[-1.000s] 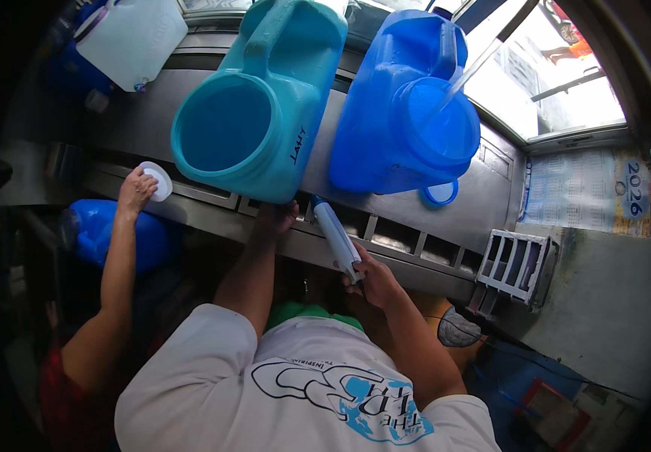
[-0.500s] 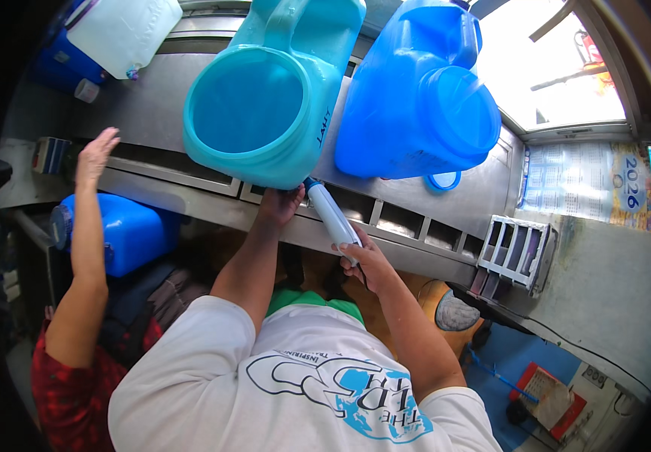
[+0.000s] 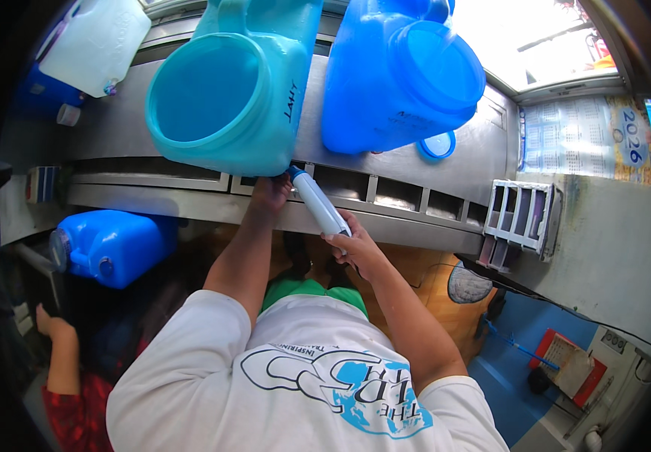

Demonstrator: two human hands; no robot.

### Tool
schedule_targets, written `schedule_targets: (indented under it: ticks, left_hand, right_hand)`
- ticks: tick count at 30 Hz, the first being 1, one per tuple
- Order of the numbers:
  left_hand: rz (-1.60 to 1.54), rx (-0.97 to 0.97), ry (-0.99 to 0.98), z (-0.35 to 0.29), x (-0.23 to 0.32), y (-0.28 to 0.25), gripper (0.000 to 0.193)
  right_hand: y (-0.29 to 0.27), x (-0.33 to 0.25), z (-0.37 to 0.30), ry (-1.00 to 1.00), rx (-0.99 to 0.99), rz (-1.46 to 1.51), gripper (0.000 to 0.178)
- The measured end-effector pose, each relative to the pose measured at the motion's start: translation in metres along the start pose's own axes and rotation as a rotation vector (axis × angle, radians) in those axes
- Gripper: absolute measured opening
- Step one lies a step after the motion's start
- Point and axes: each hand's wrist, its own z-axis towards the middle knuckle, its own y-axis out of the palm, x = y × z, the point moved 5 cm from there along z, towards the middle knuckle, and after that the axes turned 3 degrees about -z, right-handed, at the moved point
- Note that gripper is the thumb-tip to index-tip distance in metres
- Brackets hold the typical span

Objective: The person fills several blue plastic water containers from a tap at a service counter. They open and close container caps, position containers under the tap, and use a handheld device to seal the caps after filling.

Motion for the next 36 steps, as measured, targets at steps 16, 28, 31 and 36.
schedule_targets:
  ticks: [16, 28, 31, 36]
  left_hand:
    - [0.122, -0.021, -0.035, 0.001, 0.002, -0.01, 0.029]
    - [0.169, 0.059, -0.099, -0.01, 0.004, -0.014, 0.026]
    - [0.189, 0.048, -0.093, -0.014, 0.003, -0.011, 0.03]
    - [0.18, -0.052, -0.085, -0.008, 0.007, -0.011, 0.032]
  right_hand:
    - [-0.007, 0.02, 0.001, -0.02, 0.087, -0.03, 0.067]
    - [-0.009, 0.026, 0.003, 0.005, 0.096, -0.081, 0.067]
    - [-0.009, 0.027, 0.007, 0.018, 0.091, -0.117, 0.067]
    - [-0.001, 0.023, 0.016, 0.003, 0.009, -0.135, 0.068]
